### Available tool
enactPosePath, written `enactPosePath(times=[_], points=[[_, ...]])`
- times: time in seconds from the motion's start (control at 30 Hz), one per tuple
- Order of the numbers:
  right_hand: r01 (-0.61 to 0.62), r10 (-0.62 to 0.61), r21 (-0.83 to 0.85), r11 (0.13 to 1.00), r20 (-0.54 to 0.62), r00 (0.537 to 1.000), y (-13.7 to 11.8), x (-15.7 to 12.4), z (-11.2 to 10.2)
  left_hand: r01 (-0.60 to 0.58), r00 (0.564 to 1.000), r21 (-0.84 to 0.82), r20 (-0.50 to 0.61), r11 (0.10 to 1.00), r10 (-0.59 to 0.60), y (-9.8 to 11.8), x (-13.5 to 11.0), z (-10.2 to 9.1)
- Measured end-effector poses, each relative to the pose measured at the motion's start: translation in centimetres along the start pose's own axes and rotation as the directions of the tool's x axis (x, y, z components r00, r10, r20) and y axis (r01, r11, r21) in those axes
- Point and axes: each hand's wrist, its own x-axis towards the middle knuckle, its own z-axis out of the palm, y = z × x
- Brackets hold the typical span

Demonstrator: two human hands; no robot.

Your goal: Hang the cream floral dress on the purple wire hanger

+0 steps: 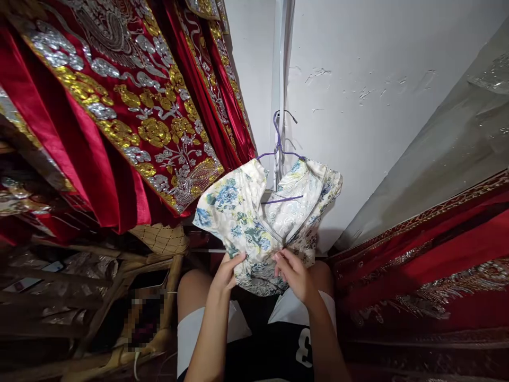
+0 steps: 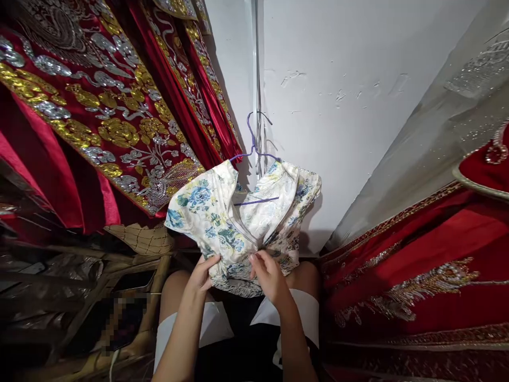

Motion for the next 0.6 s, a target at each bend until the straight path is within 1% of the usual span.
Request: enactPosePath(times=[0.07,0.13,0.17,0.23,0.33,0.37,0.53,0.6], points=[[0.014,-0.015,-0.020,1.000,-0.037,0.999,0.8,0.5,1.3,0.059,0.998,-0.021,0.000,0.998,-0.059,0.9,-0.6,-0.3],[0.026,-0.029,-0.018,0.999,-0.130,0.991,1.1,0.9,2.2,0.068,0.998,-0.036,-0.011,0.997,-0.069,1.6,-1.2,-0.4],[0.031,-0.032,-0.006,0.999,-0.157,0.987,1.1,1.1,2.5,0.066,0.998,-0.046,-0.020,0.997,-0.067,1.8,-1.5,-0.5],[0.042,-0.035,0.047,0.998,-0.141,0.989,0.9,1.4,2.8,0.064,0.997,-0.061,-0.043,0.996,-0.067,1.9,-1.8,-0.6],[0.070,-0.064,0.135,0.988,-0.048,0.997,0.3,1.8,3.4,0.049,0.997,-0.066,-0.057,0.997,-0.052,1.9,-1.7,-0.9],[0.074,-0.069,0.146,0.987,-0.040,0.997,0.2,1.8,3.6,0.041,0.997,-0.069,-0.057,0.997,-0.045,1.9,-1.7,-1.0],[0.074,-0.054,0.134,0.988,-0.142,0.988,0.4,1.7,4.9,0.082,0.996,-0.094,-0.017,0.992,-0.084,2.4,-2.2,-1.4],[0.084,-0.063,0.139,0.987,-0.147,0.987,0.4,1.5,5.1,0.084,0.996,-0.094,-0.009,0.992,-0.086,2.5,-2.4,-1.4]])
